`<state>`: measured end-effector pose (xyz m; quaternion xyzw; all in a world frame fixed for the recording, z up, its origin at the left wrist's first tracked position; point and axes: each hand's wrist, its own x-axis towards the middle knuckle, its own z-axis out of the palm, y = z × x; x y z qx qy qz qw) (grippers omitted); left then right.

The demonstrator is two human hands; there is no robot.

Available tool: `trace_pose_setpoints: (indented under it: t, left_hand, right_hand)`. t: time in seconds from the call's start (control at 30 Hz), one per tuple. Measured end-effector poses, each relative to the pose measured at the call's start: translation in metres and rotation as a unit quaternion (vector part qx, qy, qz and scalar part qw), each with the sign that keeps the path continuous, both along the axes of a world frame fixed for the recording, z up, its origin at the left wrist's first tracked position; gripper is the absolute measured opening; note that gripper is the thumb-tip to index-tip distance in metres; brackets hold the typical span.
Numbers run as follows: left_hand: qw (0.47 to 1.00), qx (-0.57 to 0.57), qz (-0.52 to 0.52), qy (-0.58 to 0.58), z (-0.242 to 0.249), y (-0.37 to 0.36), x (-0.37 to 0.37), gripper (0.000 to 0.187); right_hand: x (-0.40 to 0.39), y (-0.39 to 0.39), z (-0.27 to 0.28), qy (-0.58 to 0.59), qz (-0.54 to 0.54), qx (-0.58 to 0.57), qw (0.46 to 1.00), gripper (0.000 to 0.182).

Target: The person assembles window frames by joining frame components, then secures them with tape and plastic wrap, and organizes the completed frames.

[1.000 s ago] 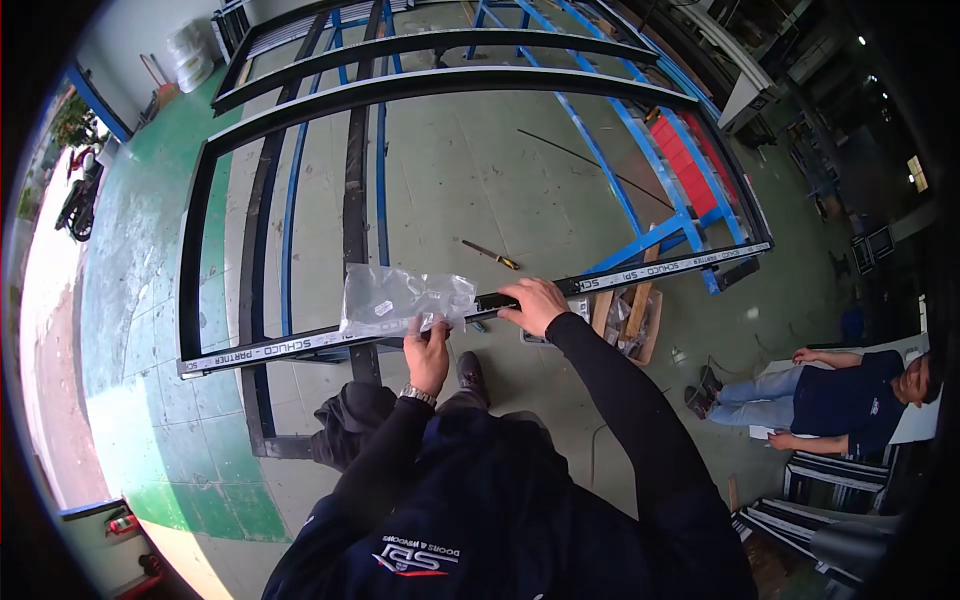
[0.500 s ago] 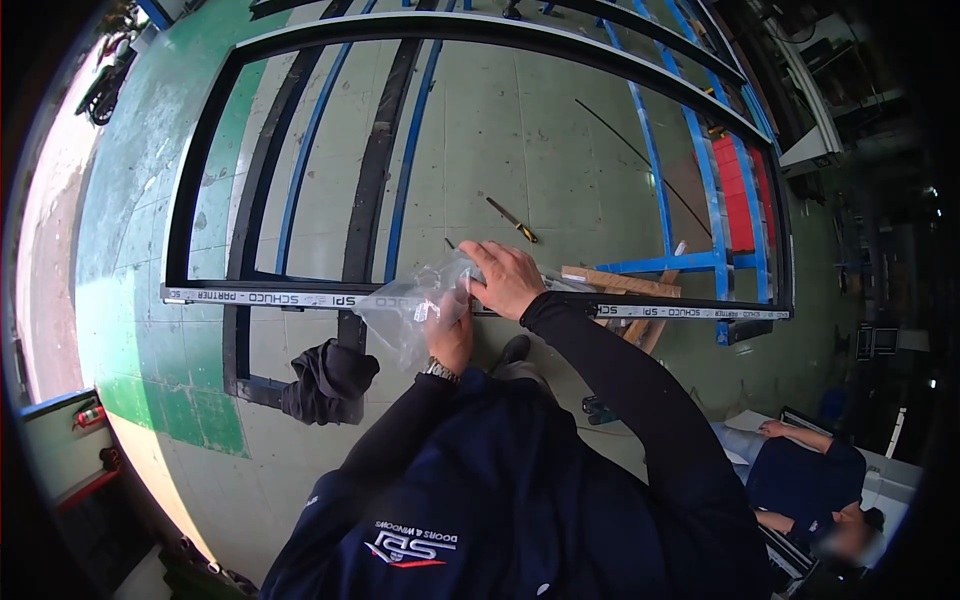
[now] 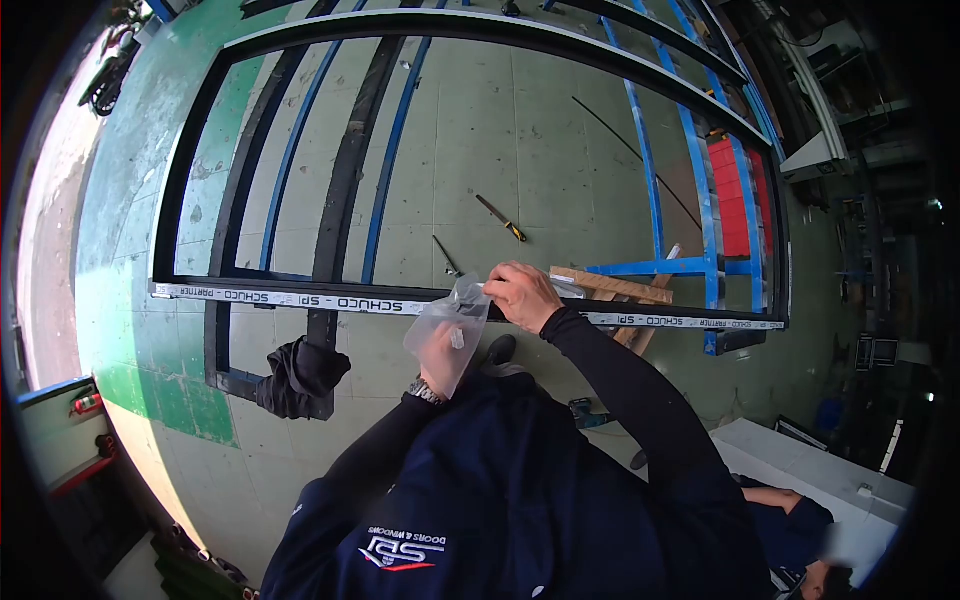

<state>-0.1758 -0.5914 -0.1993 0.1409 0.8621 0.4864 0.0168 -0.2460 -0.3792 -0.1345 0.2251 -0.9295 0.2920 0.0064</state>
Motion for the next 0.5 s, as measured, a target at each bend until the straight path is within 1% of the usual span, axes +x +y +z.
trace_pose_setpoints:
  t: [0.1, 0.13, 0.17, 0.2, 0.23, 0.27, 0.3, 0.33, 0.37, 0.4, 0.43, 0.5]
  left_hand:
    - [0.997, 0.064, 0.014, 0.042, -0.025, 0.014, -0.001, 0.015]
    - [0.998, 0.055, 0.006, 0.009, -0.015, 0.016, -0.003, 0.015]
    - [0.999, 0.045, 0.004, -0.023, 0.006, 0.018, -0.005, 0.015]
    - [0.998, 0.032, 0.015, -0.052, 0.020, 0.017, -0.006, 0.015]
    - [0.997, 0.066, 0.028, -0.035, 0.017, 0.015, -0.003, 0.016]
    - [0.998, 0.052, 0.023, 0.005, 0.019, 0.013, -0.003, 0.016]
    - [0.995, 0.093, 0.047, -0.009, 0.020, 0.015, -0.001, 0.017]
    - [0.994, 0.073, 0.071, -0.047, 0.017, 0.017, 0.002, 0.018]
    - [0.991, 0.095, 0.093, -0.028, 0.023, 0.020, 0.001, 0.020]
    - [0.990, 0.082, 0.117, -0.009, 0.017, 0.023, 0.003, 0.022]
    - [0.988, 0.072, 0.135, 0.009, 0.009, 0.025, 0.006, 0.023]
    - [0.968, 0.169, 0.163, -0.091, -0.001, 0.030, 0.012, 0.023]
  right_hand:
    - [0.014, 0.024, -0.003, -0.027, -0.035, -0.012, 0.999, 0.009]
    - [0.019, 0.028, -0.005, -0.036, -0.045, -0.022, 0.998, 0.009]
    - [0.021, 0.029, -0.006, -0.044, -0.048, -0.034, 0.997, 0.009]
    - [0.024, 0.027, -0.004, -0.063, -0.055, -0.040, 0.996, 0.010]
    - [0.024, 0.024, -0.004, -0.087, -0.068, -0.058, 0.992, 0.011]
    - [0.026, 0.021, -0.009, -0.092, -0.077, -0.084, 0.989, 0.012]
    - [0.027, 0.017, -0.010, -0.111, -0.096, -0.109, 0.983, 0.012]
    - [0.027, 0.015, -0.012, -0.099, -0.097, -0.113, 0.984, 0.012]
    - [0.029, 0.011, -0.011, -0.126, -0.111, -0.148, 0.975, 0.010]
    - [0.029, 0.010, -0.015, -0.131, -0.105, -0.171, 0.971, 0.009]
    - [0.028, 0.011, -0.021, -0.095, -0.084, -0.165, 0.978, 0.011]
    - [0.026, 0.009, -0.023, -0.147, -0.077, -0.195, 0.967, 0.011]
